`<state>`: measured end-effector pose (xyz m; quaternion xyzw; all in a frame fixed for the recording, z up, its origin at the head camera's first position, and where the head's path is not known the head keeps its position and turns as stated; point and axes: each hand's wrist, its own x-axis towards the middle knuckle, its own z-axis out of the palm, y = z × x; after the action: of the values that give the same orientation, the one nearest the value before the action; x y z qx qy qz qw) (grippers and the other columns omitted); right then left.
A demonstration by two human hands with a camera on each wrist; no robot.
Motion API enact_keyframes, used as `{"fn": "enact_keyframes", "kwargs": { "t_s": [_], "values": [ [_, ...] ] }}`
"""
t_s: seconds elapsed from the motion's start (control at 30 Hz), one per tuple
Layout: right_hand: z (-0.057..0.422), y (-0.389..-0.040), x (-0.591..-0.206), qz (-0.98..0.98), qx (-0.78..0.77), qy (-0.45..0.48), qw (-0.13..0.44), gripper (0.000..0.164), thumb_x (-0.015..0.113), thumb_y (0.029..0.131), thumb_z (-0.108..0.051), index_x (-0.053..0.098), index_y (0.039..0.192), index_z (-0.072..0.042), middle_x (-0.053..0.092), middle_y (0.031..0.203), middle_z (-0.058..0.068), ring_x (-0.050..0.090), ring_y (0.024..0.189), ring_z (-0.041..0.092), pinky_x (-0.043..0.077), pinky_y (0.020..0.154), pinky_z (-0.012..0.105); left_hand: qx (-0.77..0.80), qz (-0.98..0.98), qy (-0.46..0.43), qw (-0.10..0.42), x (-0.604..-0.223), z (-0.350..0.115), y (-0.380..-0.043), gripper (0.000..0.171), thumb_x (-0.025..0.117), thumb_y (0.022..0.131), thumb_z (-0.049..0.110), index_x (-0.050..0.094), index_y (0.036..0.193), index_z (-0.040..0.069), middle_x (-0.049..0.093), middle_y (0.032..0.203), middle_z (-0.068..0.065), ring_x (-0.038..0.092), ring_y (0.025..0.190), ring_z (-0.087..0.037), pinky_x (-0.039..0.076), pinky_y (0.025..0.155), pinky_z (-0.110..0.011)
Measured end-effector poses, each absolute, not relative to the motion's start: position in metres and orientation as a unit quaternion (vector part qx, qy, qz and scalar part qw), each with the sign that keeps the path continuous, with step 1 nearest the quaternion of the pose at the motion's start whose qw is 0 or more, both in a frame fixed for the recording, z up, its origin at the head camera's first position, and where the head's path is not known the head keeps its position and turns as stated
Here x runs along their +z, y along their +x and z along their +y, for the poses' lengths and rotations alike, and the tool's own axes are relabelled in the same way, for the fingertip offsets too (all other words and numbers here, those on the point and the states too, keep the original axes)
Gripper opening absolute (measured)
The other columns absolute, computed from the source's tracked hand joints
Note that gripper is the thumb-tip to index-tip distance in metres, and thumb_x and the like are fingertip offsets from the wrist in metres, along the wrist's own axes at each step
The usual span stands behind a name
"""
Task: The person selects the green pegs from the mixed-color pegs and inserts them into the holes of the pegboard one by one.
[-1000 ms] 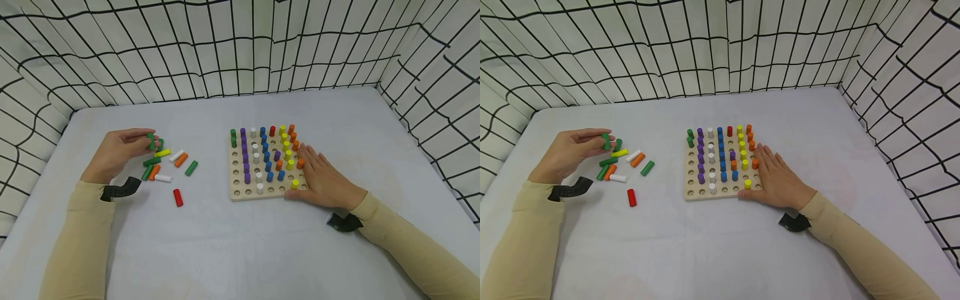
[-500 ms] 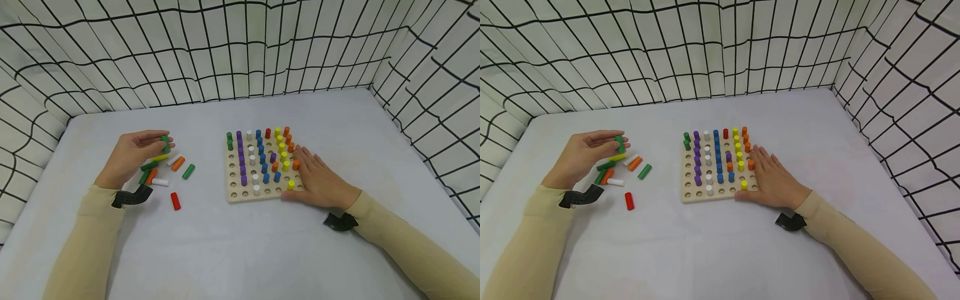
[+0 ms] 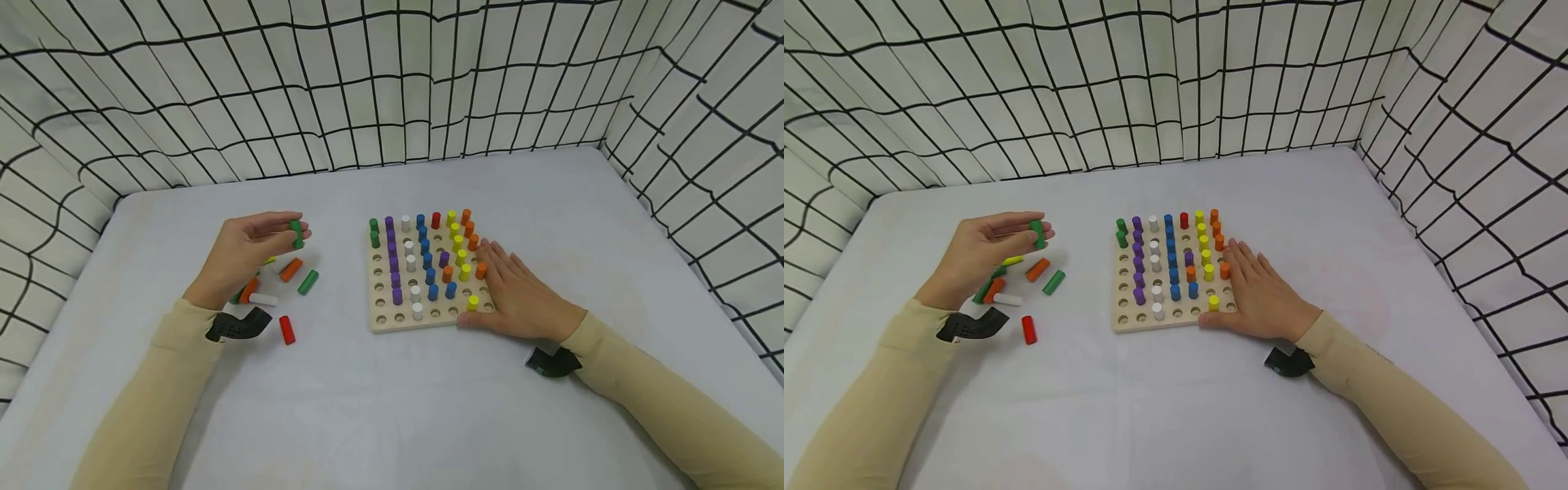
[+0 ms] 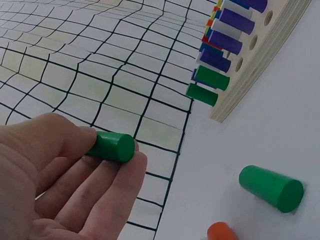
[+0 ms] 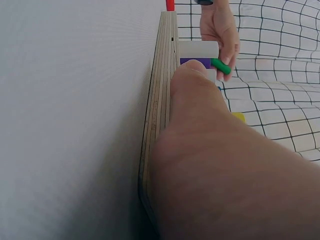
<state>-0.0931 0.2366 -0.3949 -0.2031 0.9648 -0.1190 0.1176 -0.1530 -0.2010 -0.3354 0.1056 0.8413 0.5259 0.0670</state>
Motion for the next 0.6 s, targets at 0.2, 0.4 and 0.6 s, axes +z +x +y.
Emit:
{"fn": "enact_keyframes", "kwargs": {
  "t_s": [0.2, 0.4, 0.6],
  "values": [
    [0.237, -0.094, -0.396, 0.965, -0.117, -0.203, 0.118, 0.128, 0.051, 0.084, -0.088, 0.002, 0.165, -0.001, -0.002, 0.176, 0.016, 0.002, 0.165, 0.039, 0.012, 0.132, 0.064, 0.532, 0.837, 0.104, 0.081, -0.340, -0.186, -0.154, 0.039, 0.069, 0.100, 0.030, 0.066, 0.137, 0.017, 0.078, 0.119, 0.010, 0.075, 0.104, -0.002, 0.060, 0.093, -0.018],
    [0.237, -0.094, -0.397, 0.965, -0.111, -0.204, 0.118, 0.128, 0.050, 0.085, -0.088, 0.002, 0.165, -0.001, -0.003, 0.176, 0.016, 0.001, 0.165, 0.038, 0.012, 0.132, 0.063, 0.523, 0.841, 0.109, 0.084, -0.344, -0.173, -0.156, 0.039, 0.069, 0.100, 0.031, 0.066, 0.136, 0.018, 0.078, 0.122, 0.005, 0.075, 0.104, -0.002, 0.058, 0.093, -0.014],
    [0.237, -0.095, -0.396, 0.965, -0.112, -0.204, 0.120, 0.128, 0.050, 0.084, -0.088, 0.001, 0.165, -0.002, -0.004, 0.176, 0.016, 0.001, 0.165, 0.038, 0.011, 0.132, 0.062, 0.534, 0.832, 0.113, 0.100, -0.348, -0.162, -0.158, 0.040, 0.069, 0.100, 0.025, 0.064, 0.138, 0.012, 0.078, 0.122, 0.004, 0.076, 0.103, -0.003, 0.052, 0.064, -0.009]
  ]
}}
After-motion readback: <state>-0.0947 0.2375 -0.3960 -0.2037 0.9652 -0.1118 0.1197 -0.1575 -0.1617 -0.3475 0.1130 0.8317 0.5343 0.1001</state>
